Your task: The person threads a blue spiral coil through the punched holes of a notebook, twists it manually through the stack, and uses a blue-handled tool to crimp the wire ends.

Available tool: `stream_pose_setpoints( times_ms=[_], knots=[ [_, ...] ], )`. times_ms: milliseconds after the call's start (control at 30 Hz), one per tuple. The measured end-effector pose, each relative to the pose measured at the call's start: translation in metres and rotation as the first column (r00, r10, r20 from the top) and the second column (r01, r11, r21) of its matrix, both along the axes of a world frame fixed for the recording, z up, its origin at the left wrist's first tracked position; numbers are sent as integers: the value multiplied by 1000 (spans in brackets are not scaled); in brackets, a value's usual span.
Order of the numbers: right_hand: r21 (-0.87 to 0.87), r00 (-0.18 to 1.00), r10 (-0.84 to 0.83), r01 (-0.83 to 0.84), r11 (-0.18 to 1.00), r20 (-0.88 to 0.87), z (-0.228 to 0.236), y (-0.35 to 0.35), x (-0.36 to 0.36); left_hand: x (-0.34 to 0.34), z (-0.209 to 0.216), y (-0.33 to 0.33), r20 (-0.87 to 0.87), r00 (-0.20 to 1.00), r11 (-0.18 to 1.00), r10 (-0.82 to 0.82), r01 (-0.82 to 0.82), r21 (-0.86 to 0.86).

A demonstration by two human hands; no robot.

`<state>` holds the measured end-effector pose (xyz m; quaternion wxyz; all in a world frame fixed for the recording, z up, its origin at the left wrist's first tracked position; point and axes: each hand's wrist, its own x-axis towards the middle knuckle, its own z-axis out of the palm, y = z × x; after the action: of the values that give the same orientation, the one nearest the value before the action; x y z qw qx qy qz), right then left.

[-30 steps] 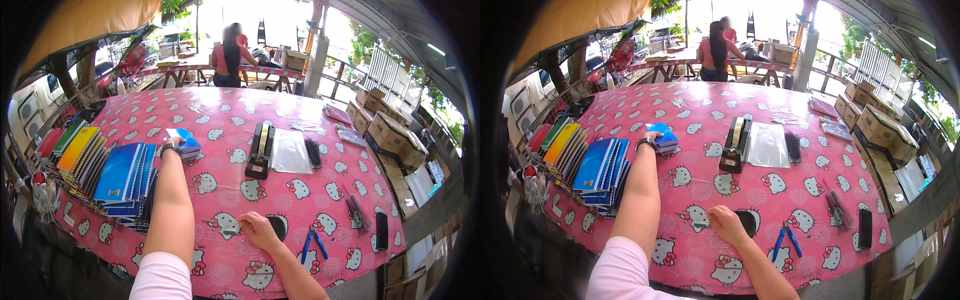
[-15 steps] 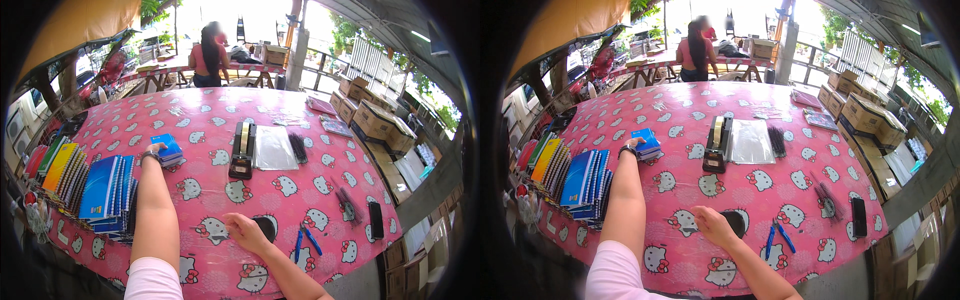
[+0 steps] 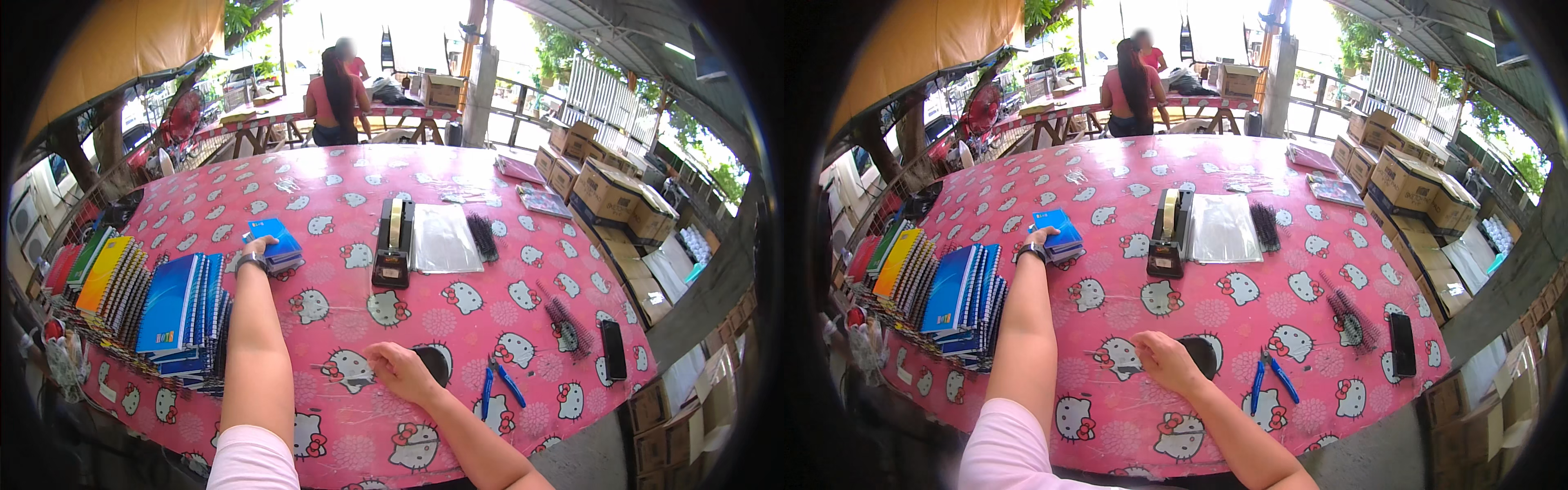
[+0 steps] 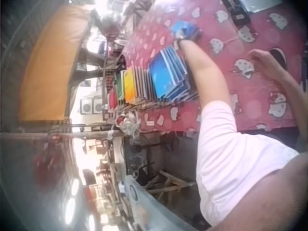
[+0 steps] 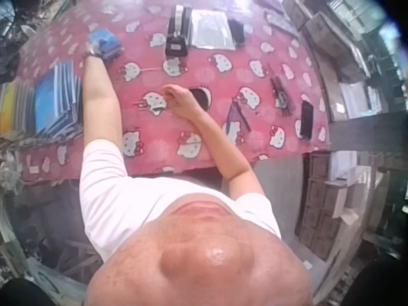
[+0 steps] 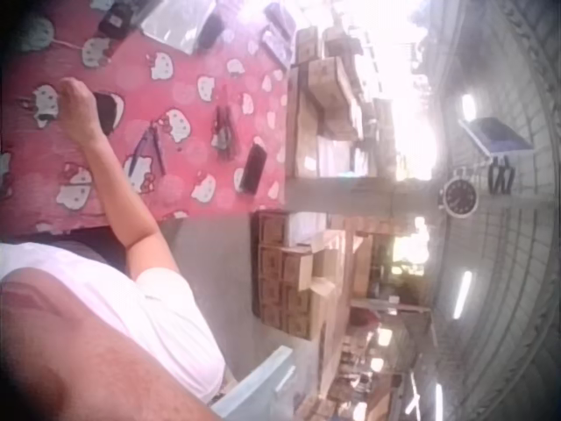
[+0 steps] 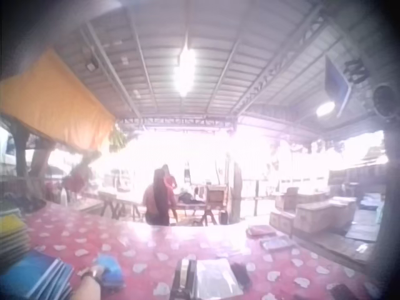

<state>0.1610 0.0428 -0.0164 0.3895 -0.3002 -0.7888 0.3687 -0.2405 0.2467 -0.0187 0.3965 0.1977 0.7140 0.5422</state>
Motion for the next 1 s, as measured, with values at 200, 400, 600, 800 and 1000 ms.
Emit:
stream_pose_setpoints(
  times_ms=[200,400,600,800,1000],
  knots=[
    [25,1000,17,-17,1000,-13,-2,0,-4,32,8,-13,163,970,935,182,-222,276],
    [-59,982,-137,130,990,-130,-3,-1,-7,140,28,-56,480,842,817,-244,-88,570],
    [-501,759,-180,-215,838,-626,-18,19,-9,257,9,-142,546,678,740,-492,-3,672],
    [-522,653,-306,-161,838,-693,7,27,11,291,10,-176,347,753,624,-559,108,774],
    [-163,894,-189,133,978,-406,19,63,23,211,7,-156,8,862,542,-508,312,780]
  ],
)
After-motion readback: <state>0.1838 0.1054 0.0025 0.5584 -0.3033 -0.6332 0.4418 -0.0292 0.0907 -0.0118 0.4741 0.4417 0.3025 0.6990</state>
